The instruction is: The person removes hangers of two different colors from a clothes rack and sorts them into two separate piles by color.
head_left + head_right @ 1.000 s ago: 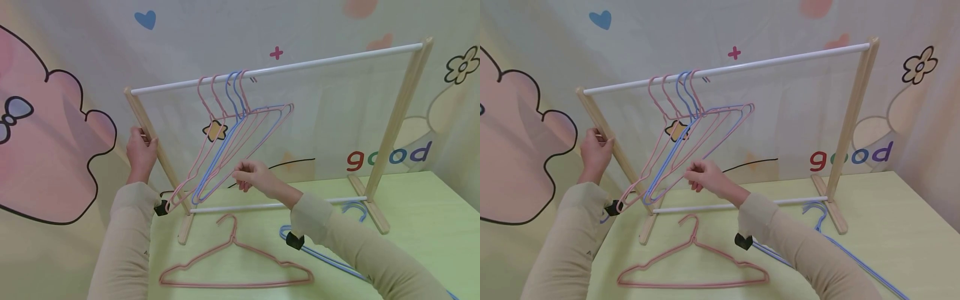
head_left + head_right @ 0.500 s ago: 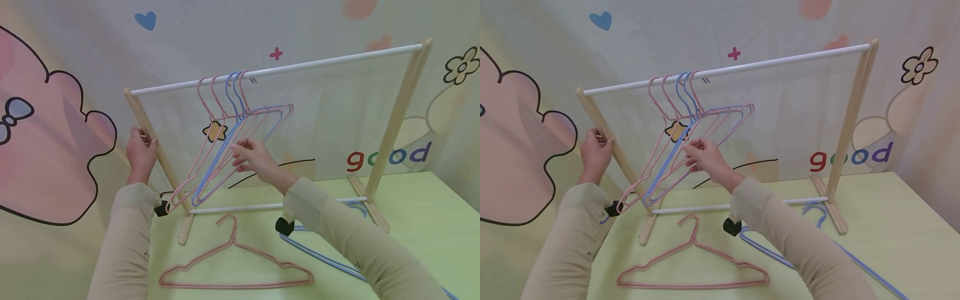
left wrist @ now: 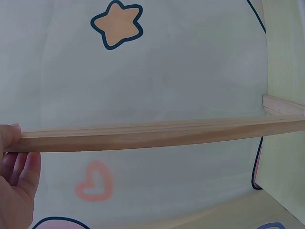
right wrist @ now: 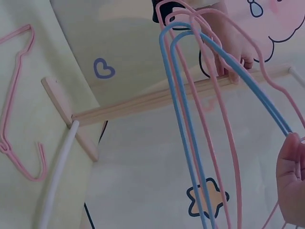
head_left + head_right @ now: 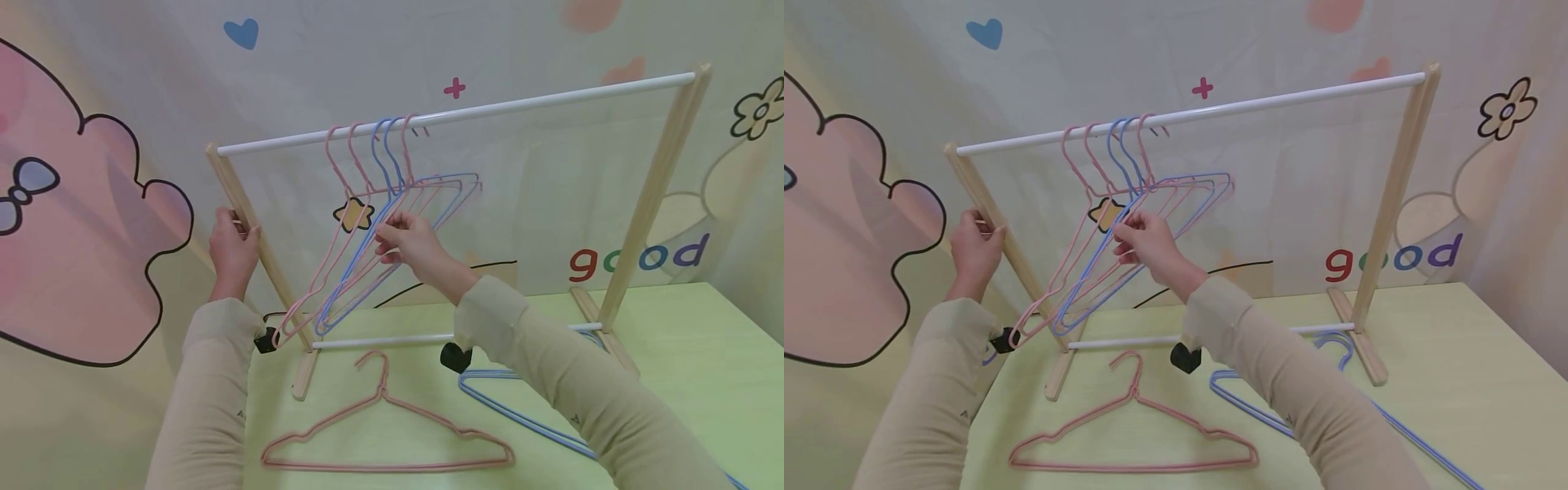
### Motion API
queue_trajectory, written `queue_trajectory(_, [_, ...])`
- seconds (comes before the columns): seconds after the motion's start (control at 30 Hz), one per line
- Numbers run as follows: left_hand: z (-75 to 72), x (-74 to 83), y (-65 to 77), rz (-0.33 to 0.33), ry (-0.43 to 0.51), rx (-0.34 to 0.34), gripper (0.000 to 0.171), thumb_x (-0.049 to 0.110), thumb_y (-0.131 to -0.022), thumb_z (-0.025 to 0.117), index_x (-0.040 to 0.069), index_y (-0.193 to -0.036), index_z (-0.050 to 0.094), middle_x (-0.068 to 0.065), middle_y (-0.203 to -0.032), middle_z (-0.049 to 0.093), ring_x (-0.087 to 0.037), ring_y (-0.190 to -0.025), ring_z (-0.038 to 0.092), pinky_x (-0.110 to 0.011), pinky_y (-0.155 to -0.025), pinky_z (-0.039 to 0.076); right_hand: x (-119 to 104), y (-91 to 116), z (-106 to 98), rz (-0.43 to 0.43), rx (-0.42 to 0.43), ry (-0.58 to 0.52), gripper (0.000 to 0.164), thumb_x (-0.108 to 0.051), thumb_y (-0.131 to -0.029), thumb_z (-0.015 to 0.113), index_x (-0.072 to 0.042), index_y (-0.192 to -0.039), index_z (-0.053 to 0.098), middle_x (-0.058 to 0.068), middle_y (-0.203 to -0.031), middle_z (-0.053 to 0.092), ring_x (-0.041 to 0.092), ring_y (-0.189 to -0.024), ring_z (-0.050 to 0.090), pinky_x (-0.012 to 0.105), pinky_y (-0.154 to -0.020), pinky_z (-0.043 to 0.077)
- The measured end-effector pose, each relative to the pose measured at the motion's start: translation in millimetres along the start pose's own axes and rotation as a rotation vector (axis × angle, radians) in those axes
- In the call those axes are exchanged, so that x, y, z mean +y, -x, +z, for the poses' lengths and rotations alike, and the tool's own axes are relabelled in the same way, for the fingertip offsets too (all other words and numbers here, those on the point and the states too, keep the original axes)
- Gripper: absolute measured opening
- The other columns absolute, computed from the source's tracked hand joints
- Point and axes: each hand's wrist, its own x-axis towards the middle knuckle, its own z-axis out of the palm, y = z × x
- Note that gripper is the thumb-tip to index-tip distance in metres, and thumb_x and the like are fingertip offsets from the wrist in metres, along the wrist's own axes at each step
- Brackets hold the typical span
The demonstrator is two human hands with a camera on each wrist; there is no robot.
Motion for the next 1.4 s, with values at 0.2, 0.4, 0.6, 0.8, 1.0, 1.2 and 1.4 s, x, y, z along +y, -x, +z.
queue_trajectory(0.2, [0.8,0.5,0.0,-0.004,0.0,0.0,0.035,0.015,-0.087,0.051,0.002,-0.116,0.037,-0.019,-0.108,0.055,-0.028,-0.097,0.056,-0.04,-0.082,0.047,-11.9,5.7,-0.4,-0.053,-0.015,-0.014,0.009,-0.01,-0.088,0.053,-0.007,-0.082,0.047,0.004,-0.075,0.053,0.013,-0.058,0.056,0.022,-0.051,0.049])
queue_trajectory(0.4, [1.1,-0.4,-0.7,0.0,0.005,0.007,0.034,0.014,-0.087,0.052,0.002,-0.116,0.038,-0.019,-0.108,0.055,-0.029,-0.097,0.056,-0.04,-0.081,0.047,-18.6,16.5,-4.3,-0.077,-0.056,0.043,0.007,-0.007,-0.087,0.052,-0.006,-0.083,0.047,0.006,-0.076,0.056,0.013,-0.059,0.058,0.024,-0.053,0.051])
queue_trajectory(0.6, [1.3,-0.8,-0.1,0.002,-0.002,0.0,0.035,0.015,-0.088,0.051,0.002,-0.117,0.037,-0.019,-0.109,0.055,-0.029,-0.097,0.056,-0.04,-0.081,0.047,-26.3,34.4,-17.9,-0.076,-0.104,0.118,0.005,-0.007,-0.088,0.05,-0.004,-0.086,0.046,0.007,-0.074,0.057,0.014,-0.062,0.06,0.026,-0.057,0.052])
queue_trajectory(0.8, [1.5,-1.5,-1.5,0.001,-0.002,0.005,0.035,0.014,-0.087,0.052,0.002,-0.116,0.038,-0.019,-0.108,0.056,-0.028,-0.097,0.056,-0.04,-0.081,0.047,-33.7,53.2,-37.7,-0.062,-0.139,0.178,0.005,-0.004,-0.088,0.049,-0.002,-0.087,0.044,0.003,-0.069,0.058,0.014,-0.061,0.06,0.028,-0.059,0.052])
queue_trajectory(1.0, [1.6,-1.8,-1.6,0.0,-0.007,-0.001,0.035,0.014,-0.087,0.051,0.001,-0.116,0.037,-0.019,-0.109,0.055,-0.029,-0.098,0.056,-0.04,-0.082,0.046,-39.2,71.2,-66.7,-0.036,-0.166,0.253,0.006,-0.004,-0.088,0.048,-0.001,-0.09,0.043,0.001,-0.071,0.058,0.014,-0.064,0.061,0.029,-0.062,0.053])
queue_trajectory(1.2, [1.5,-0.4,-0.1,-0.003,0.0,-0.008,0.034,0.014,-0.088,0.05,0.001,-0.117,0.037,-0.02,-0.11,0.055,-0.029,-0.098,0.056,-0.041,-0.082,0.047,-43.3,93.3,-106.3,0.028,-0.212,0.392,0.008,-0.005,-0.089,0.048,0.0,-0.092,0.043,0.0,-0.074,0.06,0.015,-0.068,0.061,0.03,-0.065,0.053])
queue_trajectory(1.4, [0.5,-0.8,-0.2,-0.005,-0.003,-0.01,0.035,0.014,-0.088,0.05,0.002,-0.117,0.037,-0.019,-0.111,0.054,-0.029,-0.1,0.056,-0.041,-0.082,0.047,-42.3,111.2,-148.0,0.092,-0.259,0.526,0.011,-0.008,-0.089,0.048,0.0,-0.095,0.044,0.005,-0.078,0.059,0.019,-0.072,0.061,0.033,-0.066,0.053])
